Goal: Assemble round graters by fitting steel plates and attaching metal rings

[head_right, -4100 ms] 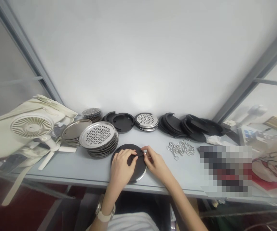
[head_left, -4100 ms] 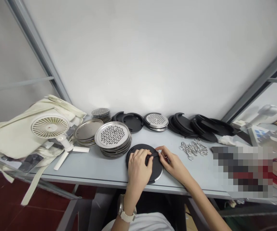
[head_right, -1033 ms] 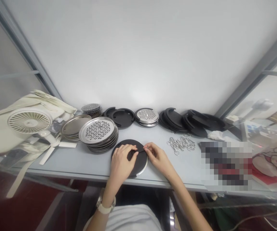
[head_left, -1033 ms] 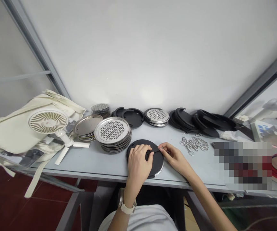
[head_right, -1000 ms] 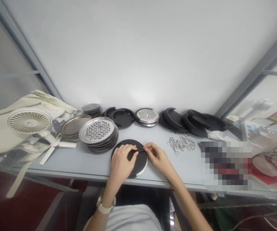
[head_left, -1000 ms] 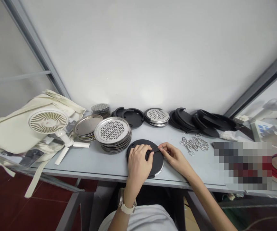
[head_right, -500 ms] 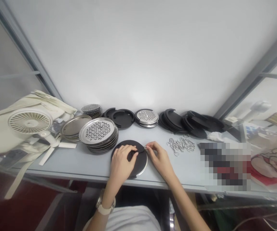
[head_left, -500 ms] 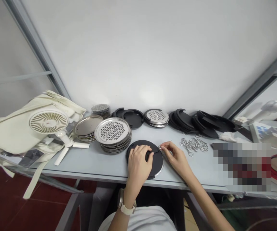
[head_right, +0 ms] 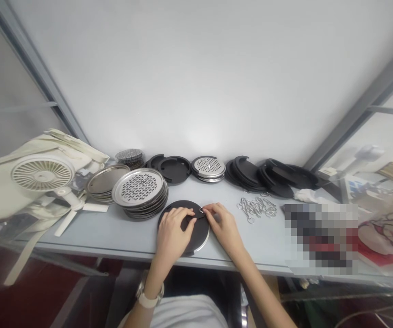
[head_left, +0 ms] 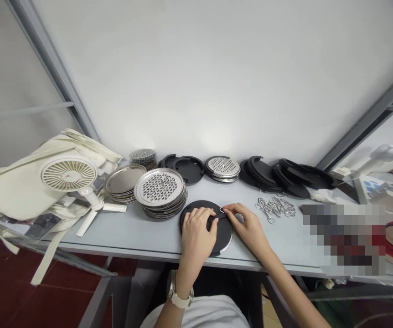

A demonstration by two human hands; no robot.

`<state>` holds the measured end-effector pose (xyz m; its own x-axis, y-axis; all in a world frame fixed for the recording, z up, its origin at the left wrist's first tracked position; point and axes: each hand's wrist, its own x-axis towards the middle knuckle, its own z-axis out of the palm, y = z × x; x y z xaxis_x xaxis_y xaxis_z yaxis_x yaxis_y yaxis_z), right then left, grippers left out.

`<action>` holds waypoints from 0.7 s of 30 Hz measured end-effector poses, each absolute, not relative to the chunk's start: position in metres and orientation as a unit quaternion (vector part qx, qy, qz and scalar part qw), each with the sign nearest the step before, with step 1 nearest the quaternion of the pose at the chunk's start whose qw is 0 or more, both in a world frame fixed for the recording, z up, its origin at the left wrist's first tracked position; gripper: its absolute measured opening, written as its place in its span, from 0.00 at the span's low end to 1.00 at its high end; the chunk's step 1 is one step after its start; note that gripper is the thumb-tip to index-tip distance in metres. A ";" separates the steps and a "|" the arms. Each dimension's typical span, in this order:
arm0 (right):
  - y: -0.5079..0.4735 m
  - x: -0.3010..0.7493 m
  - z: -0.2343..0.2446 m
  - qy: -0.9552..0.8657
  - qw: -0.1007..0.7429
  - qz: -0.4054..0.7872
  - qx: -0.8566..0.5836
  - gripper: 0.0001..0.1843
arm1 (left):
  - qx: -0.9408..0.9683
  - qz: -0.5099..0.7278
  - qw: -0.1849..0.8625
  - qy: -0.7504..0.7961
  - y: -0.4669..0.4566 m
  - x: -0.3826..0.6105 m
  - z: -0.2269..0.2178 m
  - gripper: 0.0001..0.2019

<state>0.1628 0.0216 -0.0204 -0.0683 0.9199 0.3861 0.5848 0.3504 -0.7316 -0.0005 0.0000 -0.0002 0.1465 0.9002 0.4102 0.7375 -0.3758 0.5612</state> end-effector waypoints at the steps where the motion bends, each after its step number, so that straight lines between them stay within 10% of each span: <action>1: 0.021 0.163 -0.020 -0.705 0.423 0.197 -0.533 0.13 | 0.748 0.357 0.115 0.548 0.000 -0.001 0.000 0.05; 21: 0.015 0.164 -0.013 -0.732 0.348 0.252 -0.529 0.11 | 0.744 0.361 0.124 0.548 0.001 -0.001 -0.002 0.05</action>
<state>0.1641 0.0148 -0.0132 -0.1981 0.9494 0.2437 0.5991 0.3140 -0.7365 -0.0007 0.0008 -0.0020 0.1387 0.9052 0.4017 0.7253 -0.3691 0.5812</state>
